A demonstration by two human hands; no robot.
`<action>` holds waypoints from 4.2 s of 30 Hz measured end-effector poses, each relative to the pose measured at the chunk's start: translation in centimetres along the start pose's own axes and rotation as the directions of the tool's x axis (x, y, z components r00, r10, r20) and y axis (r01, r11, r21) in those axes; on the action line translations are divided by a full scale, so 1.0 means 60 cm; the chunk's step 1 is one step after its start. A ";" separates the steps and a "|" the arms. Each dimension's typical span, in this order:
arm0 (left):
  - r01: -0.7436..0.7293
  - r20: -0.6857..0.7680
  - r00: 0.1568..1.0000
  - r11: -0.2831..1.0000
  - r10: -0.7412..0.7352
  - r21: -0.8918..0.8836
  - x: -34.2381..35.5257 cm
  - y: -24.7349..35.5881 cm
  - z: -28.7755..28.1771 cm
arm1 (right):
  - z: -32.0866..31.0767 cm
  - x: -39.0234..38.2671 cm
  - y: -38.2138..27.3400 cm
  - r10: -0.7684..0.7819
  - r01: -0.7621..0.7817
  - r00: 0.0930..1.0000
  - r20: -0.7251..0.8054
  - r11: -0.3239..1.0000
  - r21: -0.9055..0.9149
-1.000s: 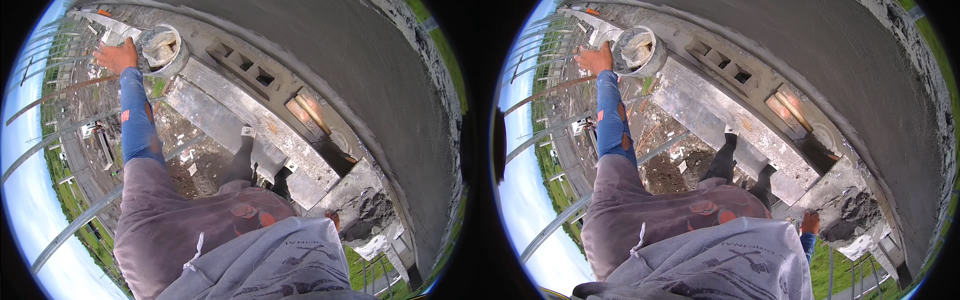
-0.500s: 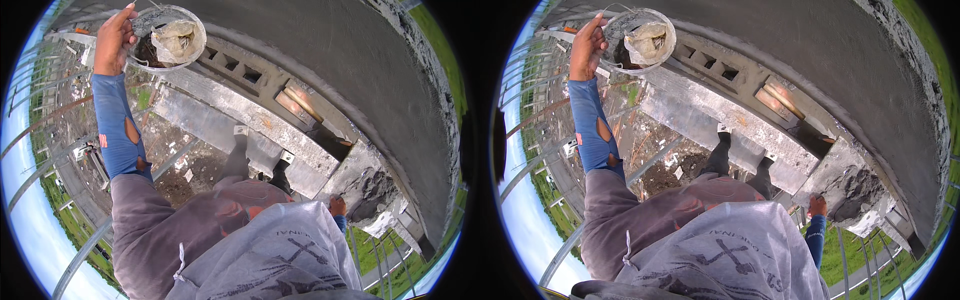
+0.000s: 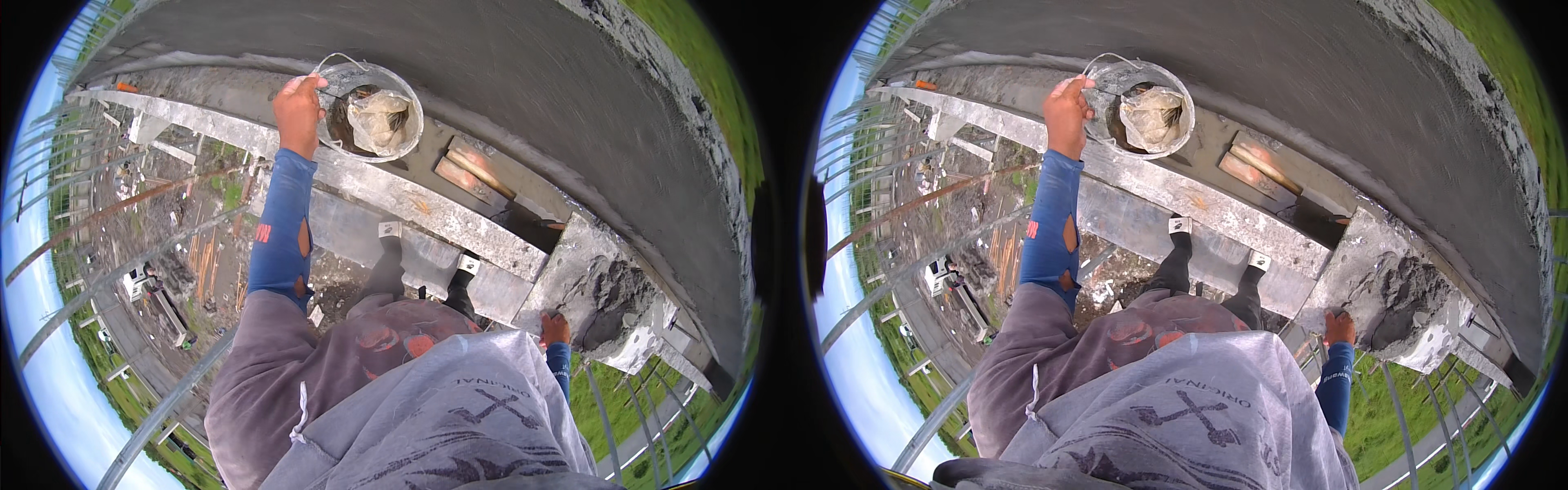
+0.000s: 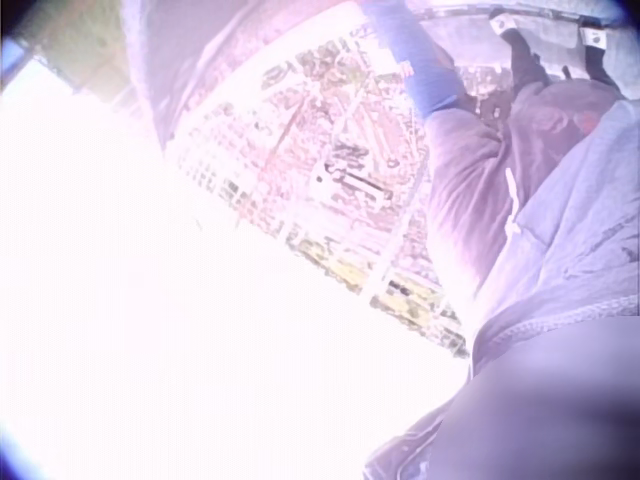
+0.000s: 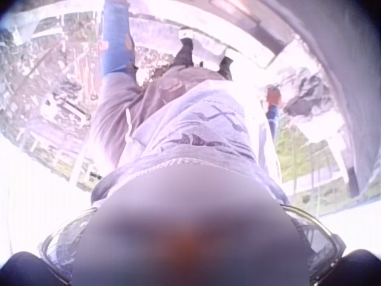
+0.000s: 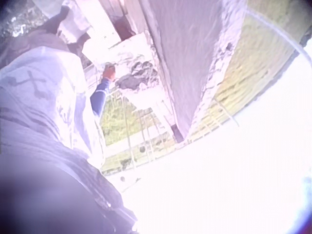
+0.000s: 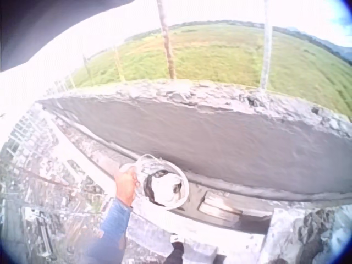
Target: The person scoops wet cement from a bucket with a trowel and spreads it onto a concrete surface. They repeatedly smooth the cement and use a yellow sponge to wipe the surface, working along a linear section of the structure.
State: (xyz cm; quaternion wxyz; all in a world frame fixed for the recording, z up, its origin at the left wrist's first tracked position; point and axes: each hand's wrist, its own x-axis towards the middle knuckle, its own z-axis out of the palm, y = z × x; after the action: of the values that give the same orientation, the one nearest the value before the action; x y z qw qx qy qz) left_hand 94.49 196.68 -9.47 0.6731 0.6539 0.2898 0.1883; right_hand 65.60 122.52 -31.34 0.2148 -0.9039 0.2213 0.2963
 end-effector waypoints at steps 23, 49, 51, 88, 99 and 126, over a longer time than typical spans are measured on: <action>-0.242 -0.185 0.897 0.797 0.401 0.553 -0.141 -0.233 -0.024 | -0.035 -0.032 -0.075 0.232 -0.226 0.968 0.094 0.972 -0.066; 0.240 -0.361 0.928 0.587 0.095 0.773 0.072 -0.173 -0.072 | -0.049 -0.063 -0.121 0.142 -0.141 0.990 -0.011 0.964 -0.225; 0.273 -0.327 0.941 0.754 -0.082 0.598 0.128 -0.193 -0.106 | -0.046 -0.061 -0.115 0.128 -0.127 0.992 -0.011 0.970 -0.207; -0.205 -0.270 0.945 0.977 0.184 -0.053 -0.126 0.200 -0.302 | 0.119 0.088 -0.931 -0.904 0.902 0.422 0.064 0.426 0.073; -0.107 -0.489 0.869 0.994 0.076 -0.035 -0.224 0.103 -0.493 | 0.373 0.155 -1.250 -0.839 0.916 0.263 0.477 0.061 -0.397; 0.052 -0.672 0.731 0.992 -0.115 -0.113 -0.227 -0.040 -0.601 | 0.358 0.336 -1.385 -0.501 0.829 0.556 0.663 0.383 -0.407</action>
State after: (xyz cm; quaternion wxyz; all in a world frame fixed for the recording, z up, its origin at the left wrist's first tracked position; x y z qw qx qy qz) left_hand 60.87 215.66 -9.05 0.5567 0.4972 0.5354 0.3953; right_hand 114.63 195.47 -38.40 0.0106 -0.8295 -0.3552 0.4309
